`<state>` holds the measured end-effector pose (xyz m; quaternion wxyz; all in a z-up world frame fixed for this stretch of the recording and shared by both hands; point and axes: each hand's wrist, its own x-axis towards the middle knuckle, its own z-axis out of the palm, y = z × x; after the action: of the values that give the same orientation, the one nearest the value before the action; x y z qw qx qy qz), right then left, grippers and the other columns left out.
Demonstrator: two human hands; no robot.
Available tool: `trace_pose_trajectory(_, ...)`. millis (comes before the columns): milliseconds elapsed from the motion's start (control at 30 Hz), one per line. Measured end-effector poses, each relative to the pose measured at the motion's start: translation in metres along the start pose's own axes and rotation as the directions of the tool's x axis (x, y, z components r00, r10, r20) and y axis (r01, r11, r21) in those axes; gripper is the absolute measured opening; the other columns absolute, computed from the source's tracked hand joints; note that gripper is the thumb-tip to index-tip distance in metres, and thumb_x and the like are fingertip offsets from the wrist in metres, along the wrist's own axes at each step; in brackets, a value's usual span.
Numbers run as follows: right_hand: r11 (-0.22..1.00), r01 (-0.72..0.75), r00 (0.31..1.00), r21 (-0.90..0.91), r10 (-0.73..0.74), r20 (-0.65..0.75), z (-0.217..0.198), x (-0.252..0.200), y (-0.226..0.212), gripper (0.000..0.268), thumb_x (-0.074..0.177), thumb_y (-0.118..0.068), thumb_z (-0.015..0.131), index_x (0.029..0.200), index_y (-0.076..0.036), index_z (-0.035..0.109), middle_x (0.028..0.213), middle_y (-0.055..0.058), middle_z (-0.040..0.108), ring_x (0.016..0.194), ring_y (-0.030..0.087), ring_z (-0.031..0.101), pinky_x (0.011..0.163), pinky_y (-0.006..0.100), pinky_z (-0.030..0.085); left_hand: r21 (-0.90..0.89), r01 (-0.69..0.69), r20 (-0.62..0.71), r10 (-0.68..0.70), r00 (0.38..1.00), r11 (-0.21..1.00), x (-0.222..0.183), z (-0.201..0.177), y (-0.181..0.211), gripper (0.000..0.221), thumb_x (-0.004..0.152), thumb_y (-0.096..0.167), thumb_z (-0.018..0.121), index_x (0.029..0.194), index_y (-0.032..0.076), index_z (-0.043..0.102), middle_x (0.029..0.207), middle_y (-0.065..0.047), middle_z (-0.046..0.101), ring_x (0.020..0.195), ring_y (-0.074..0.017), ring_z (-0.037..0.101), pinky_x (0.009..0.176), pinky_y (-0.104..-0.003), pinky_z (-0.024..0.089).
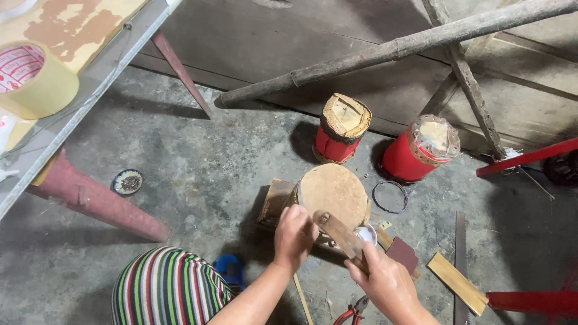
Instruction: Securing a drum head to a small drum body using a hammer and fasteners.
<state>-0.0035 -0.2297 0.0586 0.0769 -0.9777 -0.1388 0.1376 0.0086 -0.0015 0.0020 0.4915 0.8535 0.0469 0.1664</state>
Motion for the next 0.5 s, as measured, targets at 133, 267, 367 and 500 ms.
trace_pose_trajectory(133, 1.0, -0.006, 0.997, -0.006, 0.007, 0.073, -0.002, 0.003, -0.005, 0.039, 0.093, -0.054, 0.065, 0.101, -0.023, 0.042, 0.086, 0.002, 0.066, 0.065, 0.034, 0.068, 0.054, 0.048, 0.053, 0.037, -0.074, -0.072, 0.076, 0.995, 0.997, -0.001, 0.004, -0.003, 0.048, 0.096, 0.045, 0.06, 0.068, 0.007, 0.049, 0.081, -0.003, 0.057, 0.078, -0.0214, 0.05, 0.052, -0.037, 0.041)
trace_pose_trajectory(267, 0.99, -0.135, 0.977, 0.041, 0.126, 0.173, -0.026, 0.005, -0.017, 0.047, 0.091, -0.054, 0.064, 0.128, -0.032, 0.045, 0.101, 0.003, 0.074, 0.084, 0.036, 0.072, 0.068, 0.048, 0.056, 0.063, -0.086, -0.055, 0.089, 0.994, 0.994, 0.0, 0.003, -0.001, 0.024, 0.087, 0.007, 0.07, 0.071, 0.008, 0.053, 0.083, -0.002, 0.059, 0.079, -0.0187, 0.051, 0.054, -0.03, 0.041)
trace_pose_trajectory(367, 0.976, -0.197, 0.967, 0.096, 0.178, 0.182, -0.036, 0.001, -0.021, 0.054, 0.089, -0.055, 0.064, 0.136, -0.035, 0.044, 0.107, 0.001, 0.075, 0.093, 0.035, 0.073, 0.074, 0.047, 0.056, -0.145, 0.221, 0.041, -0.217, 0.975, 0.964, 0.003, -0.013, 0.025, 0.021, 0.083, 0.011, 0.06, 0.066, 0.013, 0.047, 0.078, 0.002, 0.055, 0.08, -0.0166, 0.049, 0.063, -0.03, 0.038)
trace_pose_trajectory(500, 0.983, -0.171, 0.973, 0.067, 0.157, 0.17, -0.032, 0.0, -0.021, 0.041, 0.091, -0.057, 0.065, 0.11, -0.025, 0.048, 0.103, 0.002, 0.075, 0.084, 0.034, 0.075, 0.069, 0.05, 0.058, 0.086, -0.19, -0.081, 0.196, 0.977, 0.978, -0.001, 0.002, 0.001, 0.033, 0.093, 0.023, 0.072, 0.075, 0.009, 0.049, 0.081, -0.001, 0.056, 0.076, -0.0183, 0.05, 0.052, -0.029, 0.046)
